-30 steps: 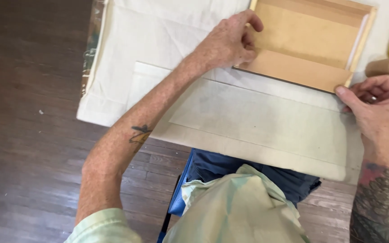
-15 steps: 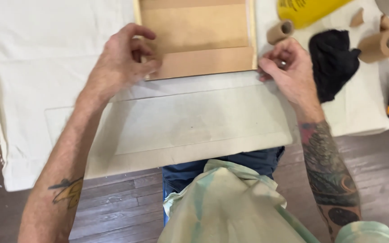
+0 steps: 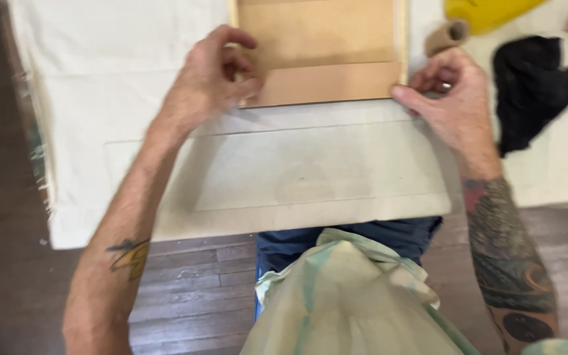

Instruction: Lining and finishing a small wooden box using adhesive material, a brush, and a cloth.

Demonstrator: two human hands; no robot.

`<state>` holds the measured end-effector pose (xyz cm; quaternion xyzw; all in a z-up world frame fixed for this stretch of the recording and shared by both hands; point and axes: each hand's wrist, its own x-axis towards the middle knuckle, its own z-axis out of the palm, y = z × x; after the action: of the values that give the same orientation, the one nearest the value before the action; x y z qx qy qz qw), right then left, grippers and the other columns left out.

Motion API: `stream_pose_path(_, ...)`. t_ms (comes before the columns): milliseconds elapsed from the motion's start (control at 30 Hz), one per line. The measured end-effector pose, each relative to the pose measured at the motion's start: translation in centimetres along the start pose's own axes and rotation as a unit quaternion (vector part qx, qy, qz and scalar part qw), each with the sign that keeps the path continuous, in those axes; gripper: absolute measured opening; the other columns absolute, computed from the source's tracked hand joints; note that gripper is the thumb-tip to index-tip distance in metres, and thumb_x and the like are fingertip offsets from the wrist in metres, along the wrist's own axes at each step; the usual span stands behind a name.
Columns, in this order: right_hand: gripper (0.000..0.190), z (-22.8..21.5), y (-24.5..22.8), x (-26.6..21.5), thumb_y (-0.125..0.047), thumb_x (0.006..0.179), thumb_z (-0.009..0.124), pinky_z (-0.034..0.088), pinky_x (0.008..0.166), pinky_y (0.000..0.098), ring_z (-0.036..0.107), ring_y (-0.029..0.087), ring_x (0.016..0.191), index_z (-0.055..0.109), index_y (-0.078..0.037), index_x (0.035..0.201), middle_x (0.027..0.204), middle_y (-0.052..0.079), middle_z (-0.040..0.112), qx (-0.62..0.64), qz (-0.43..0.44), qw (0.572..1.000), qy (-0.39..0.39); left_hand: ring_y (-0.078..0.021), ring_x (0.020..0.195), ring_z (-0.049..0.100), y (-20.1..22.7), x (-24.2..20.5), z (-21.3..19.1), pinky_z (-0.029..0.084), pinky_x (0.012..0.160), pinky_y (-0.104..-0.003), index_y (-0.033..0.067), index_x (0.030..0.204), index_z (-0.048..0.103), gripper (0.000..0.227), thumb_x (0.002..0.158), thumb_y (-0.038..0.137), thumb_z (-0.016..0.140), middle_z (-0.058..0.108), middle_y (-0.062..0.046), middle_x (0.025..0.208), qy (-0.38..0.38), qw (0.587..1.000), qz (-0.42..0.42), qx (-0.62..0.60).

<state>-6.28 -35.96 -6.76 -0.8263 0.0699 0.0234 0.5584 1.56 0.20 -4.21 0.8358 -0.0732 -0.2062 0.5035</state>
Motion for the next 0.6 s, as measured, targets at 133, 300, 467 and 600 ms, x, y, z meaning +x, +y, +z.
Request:
stream_pose_path(133, 0.044, 0.4, -0.4, -0.2, -0.005, 0.094, 0.091, 0.055, 0.07, 0.0178, 0.061, 0.004, 0.08, 0.048, -0.015, 0.1, 0.097, 0.004, 0.069, -0.019, -0.003, 1.0, 0.01, -0.0068, 0.067, 0.059, -1.1, 0.1, -0.2, 0.047, 0.061, -0.022, 0.0122, 0.117, 0.058, 0.044, 0.075, 0.002, 0.068, 0.067, 0.005, 0.08, 0.012, 0.999, 0.047, 0.001)
stream_pose_path(300, 0.044, 0.4, -1.4, -0.9, 0.002, 0.101, 0.086, 0.058, 0.066, 0.0233, 0.059, 0.008, 0.075, 0.045, -0.011, 0.102, 0.095, 0.009, 0.066, -0.011, -0.001, 1.0, 0.001, -0.0097, 0.069, 0.056, 0.3, -0.9, -0.4, 0.046, 0.063, -0.025, 0.0125, 0.115, 0.055, 0.04, 0.079, 0.002, 0.065, 0.066, 0.003, 0.077, -0.001, 0.998, 0.063, 0.018)
stream_pose_path(467, 0.045, 0.4, -1.4, -0.8, 0.003, 0.1, 0.087, 0.058, 0.063, 0.0223, 0.06, 0.008, 0.074, 0.044, -0.011, 0.101, 0.094, 0.009, 0.066, -0.011, 0.004, 1.0, 0.01, -0.0119, 0.071, 0.048, -0.3, -1.0, -0.6, 0.042, 0.062, -0.027, 0.0163, 0.12, 0.052, 0.049, 0.076, 0.006, 0.071, 0.064, 0.002, 0.09, -0.02, 0.995, 0.081, 0.051)
stream_pose_path(600, 0.045, 0.5, -1.1, -0.8, 0.005, 0.099, 0.087, 0.057, 0.063, 0.0223, 0.061, 0.009, 0.074, 0.045, -0.011, 0.1, 0.093, 0.009, 0.065, 0.008, -0.003, 1.0, 0.012, -0.0125, 0.071, 0.045, -0.3, -1.6, -0.7, 0.043, 0.065, -0.027, 0.0175, 0.123, 0.049, 0.047, 0.083, 0.006, 0.071, 0.065, 0.001, 0.093, -0.035, 0.994, 0.096, 0.045)
